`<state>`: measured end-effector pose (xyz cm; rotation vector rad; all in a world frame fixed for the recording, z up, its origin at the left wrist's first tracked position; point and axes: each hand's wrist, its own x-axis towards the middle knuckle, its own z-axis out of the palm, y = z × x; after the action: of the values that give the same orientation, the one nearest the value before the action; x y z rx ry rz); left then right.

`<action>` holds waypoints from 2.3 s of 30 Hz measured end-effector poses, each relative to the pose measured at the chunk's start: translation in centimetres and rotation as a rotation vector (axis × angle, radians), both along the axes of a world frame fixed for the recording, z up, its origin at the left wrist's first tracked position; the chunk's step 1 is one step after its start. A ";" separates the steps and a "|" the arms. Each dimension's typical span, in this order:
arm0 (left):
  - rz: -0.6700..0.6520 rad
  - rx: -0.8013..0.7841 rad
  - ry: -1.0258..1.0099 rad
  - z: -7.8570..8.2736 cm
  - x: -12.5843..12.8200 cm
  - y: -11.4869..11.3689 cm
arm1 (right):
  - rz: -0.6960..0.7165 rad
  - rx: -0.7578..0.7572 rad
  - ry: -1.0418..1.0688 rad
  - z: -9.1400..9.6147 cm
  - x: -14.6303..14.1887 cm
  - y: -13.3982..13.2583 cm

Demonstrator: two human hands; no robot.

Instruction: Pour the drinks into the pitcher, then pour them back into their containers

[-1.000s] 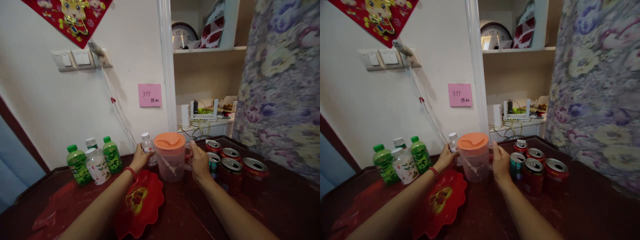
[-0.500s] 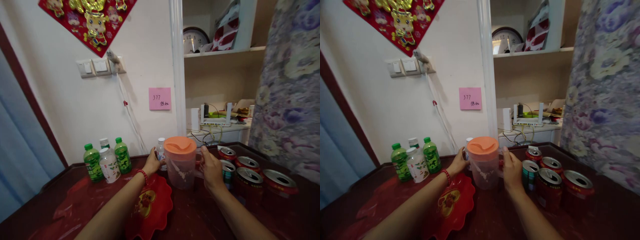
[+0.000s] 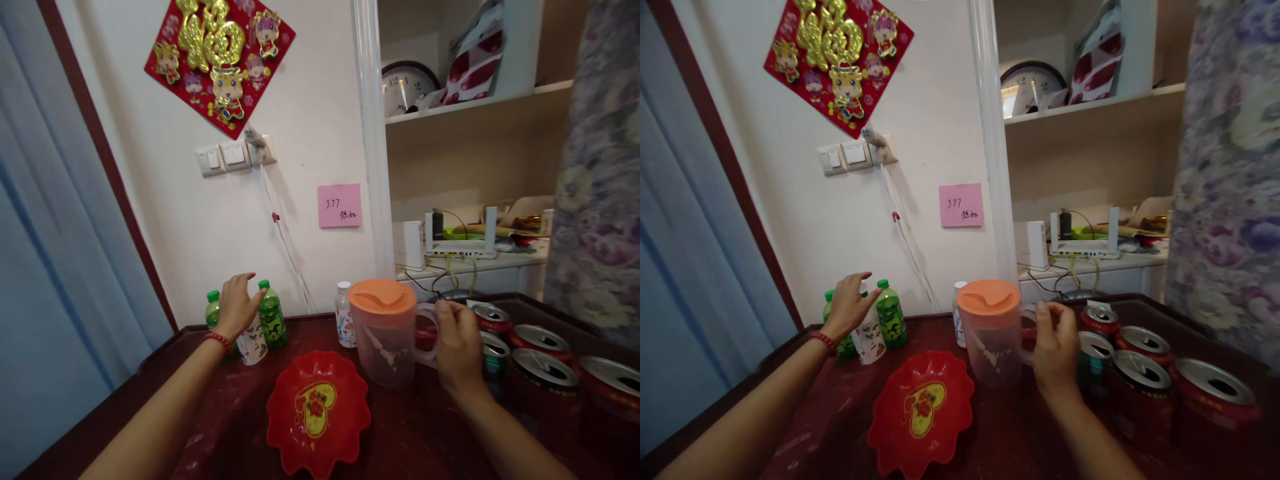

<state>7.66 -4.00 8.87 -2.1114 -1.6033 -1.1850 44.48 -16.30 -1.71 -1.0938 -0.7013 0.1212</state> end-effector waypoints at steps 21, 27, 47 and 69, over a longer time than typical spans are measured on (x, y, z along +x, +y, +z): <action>0.011 -0.165 -0.127 -5.1 -5.0 -4.8 | 0.191 0.458 -0.283 8.8 -4.8 -7.2; -0.214 -0.115 -0.534 -0.7 -2.0 -10.2 | 0.411 0.128 -0.614 8.9 -7.1 -8.8; -0.894 -0.676 -0.672 -1.7 6.4 -19.1 | 0.986 -0.234 -0.389 7.7 -10.9 -9.3; -0.542 -0.022 0.174 -1.5 4.5 -17.6 | 0.788 -0.231 -0.588 9.4 -8.6 -9.9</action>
<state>12.20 -21.61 7.33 -2.6749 -1.0006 -1.0776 35.83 -26.16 7.72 -1.0190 -1.6626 0.5792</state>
